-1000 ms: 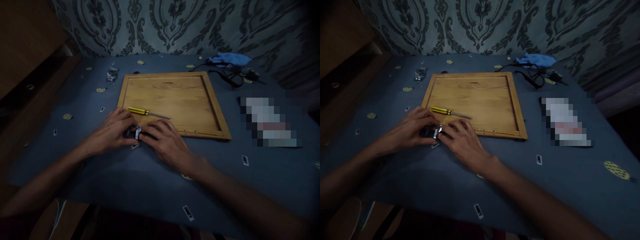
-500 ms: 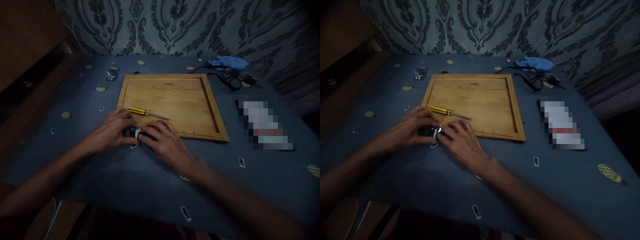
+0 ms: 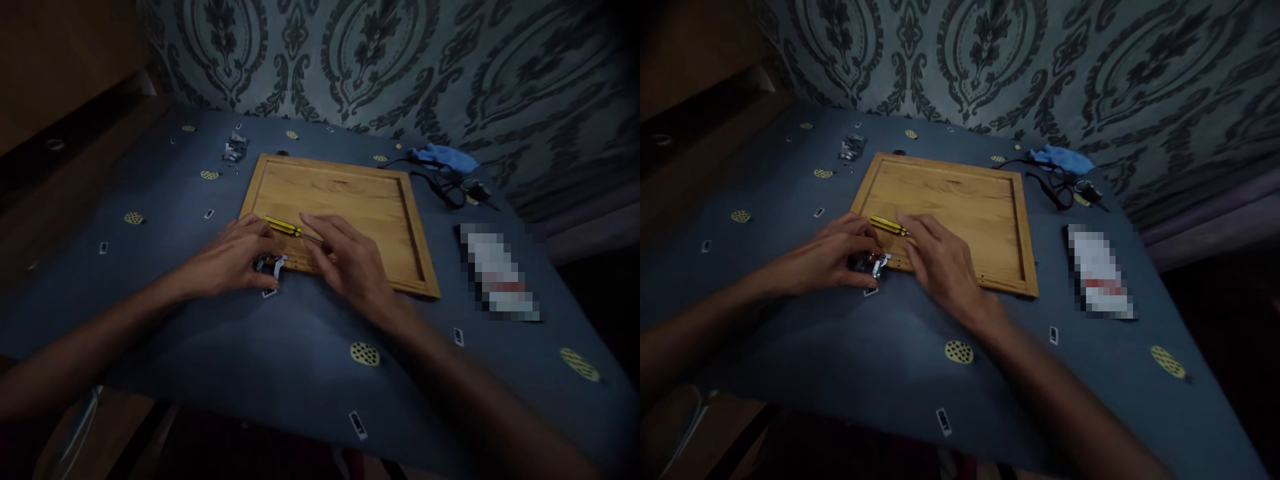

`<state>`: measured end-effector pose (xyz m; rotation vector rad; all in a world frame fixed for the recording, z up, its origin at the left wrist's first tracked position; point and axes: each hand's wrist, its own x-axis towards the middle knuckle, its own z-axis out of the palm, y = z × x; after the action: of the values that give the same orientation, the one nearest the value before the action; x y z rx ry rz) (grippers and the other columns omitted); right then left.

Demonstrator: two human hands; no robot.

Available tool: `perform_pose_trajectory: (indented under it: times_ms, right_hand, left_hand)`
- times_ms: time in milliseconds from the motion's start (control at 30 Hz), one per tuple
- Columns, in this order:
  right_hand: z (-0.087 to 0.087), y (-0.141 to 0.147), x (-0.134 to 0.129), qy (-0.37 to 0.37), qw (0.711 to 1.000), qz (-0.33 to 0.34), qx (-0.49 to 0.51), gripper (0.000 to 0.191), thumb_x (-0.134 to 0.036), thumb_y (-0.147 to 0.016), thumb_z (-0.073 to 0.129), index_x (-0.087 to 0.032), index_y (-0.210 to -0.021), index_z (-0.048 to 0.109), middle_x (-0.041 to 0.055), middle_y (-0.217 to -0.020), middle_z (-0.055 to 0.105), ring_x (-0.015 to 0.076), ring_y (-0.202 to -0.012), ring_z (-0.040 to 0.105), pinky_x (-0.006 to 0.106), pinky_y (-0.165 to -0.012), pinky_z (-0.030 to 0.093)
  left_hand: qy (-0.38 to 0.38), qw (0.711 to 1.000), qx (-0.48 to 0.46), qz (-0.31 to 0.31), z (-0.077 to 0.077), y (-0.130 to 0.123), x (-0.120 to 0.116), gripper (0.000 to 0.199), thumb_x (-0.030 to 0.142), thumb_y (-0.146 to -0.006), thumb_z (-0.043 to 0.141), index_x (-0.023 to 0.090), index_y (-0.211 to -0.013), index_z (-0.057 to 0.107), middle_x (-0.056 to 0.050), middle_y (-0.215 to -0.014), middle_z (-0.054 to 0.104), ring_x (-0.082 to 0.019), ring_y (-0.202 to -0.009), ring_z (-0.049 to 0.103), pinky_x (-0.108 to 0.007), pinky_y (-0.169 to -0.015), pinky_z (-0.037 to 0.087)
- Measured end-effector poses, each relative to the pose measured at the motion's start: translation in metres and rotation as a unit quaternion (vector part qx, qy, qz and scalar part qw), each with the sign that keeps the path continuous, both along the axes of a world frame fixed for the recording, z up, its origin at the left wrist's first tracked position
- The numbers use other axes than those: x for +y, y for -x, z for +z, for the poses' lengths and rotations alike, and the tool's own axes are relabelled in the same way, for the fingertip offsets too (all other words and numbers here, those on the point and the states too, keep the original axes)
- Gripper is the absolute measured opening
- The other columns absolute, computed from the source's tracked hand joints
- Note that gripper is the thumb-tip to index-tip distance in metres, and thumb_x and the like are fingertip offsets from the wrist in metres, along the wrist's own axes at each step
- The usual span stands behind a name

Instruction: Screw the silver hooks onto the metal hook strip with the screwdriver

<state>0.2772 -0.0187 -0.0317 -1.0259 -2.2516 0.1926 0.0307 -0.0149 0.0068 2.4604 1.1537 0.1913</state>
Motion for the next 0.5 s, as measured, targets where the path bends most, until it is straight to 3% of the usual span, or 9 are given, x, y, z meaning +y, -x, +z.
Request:
perform_pose_trajectory:
  times_ms: [133, 267, 400, 500]
  right_hand:
    - [0.012, 0.020, 0.025, 0.056, 0.986, -0.057, -0.146, 0.049, -0.024, -0.100, 0.061, -0.017, -0.149, 0.063, 0.0173, -0.128, 0.076, 0.0346, -0.103, 0.074, 0.044, -0.079, 0.060]
    - [0.005, 0.032, 0.035, 0.064, 0.972, -0.077, -0.214, 0.040, -0.024, -0.103, 0.055, -0.021, -0.142, 0.067, 0.0150, -0.122, 0.076, 0.0306, -0.093, 0.073, 0.037, -0.069, 0.053]
    - [-0.010, 0.024, 0.041, 0.028, 0.981, -0.085, -0.171, 0.038, -0.024, -0.104, 0.052, -0.022, -0.139, 0.067, 0.0138, -0.114, 0.076, 0.0275, -0.085, 0.069, 0.037, -0.068, 0.053]
    - [-0.007, 0.016, 0.040, -0.017, 0.994, -0.101, -0.032, 0.032, -0.027, -0.103, 0.054, -0.022, -0.132, 0.067, 0.0124, -0.109, 0.073, 0.0286, -0.090, 0.069, 0.042, -0.076, 0.058]
  left_hand:
    - [0.004, 1.000, -0.009, 0.004, -0.002, 0.000, 0.000, 0.035, 0.045, -0.084, 0.091, 0.020, -0.104, 0.077, -0.006, -0.112, 0.066, -0.029, -0.109, 0.057, -0.040, -0.094, 0.042]
    - [-0.017, 0.999, -0.024, -0.012, -0.010, 0.004, 0.002, 0.036, 0.047, -0.085, 0.089, 0.020, -0.103, 0.075, -0.006, -0.113, 0.066, -0.029, -0.111, 0.056, -0.039, -0.096, 0.041]
    - [-0.014, 1.000, -0.023, -0.009, -0.013, 0.004, 0.002, 0.037, 0.047, -0.084, 0.091, 0.020, -0.103, 0.074, -0.006, -0.114, 0.065, -0.029, -0.114, 0.056, -0.040, -0.098, 0.041]
    - [-0.014, 1.000, -0.015, 0.002, -0.013, 0.003, 0.001, 0.033, 0.042, -0.083, 0.093, 0.019, -0.098, 0.075, -0.006, -0.112, 0.064, -0.029, -0.115, 0.056, -0.039, -0.096, 0.041]
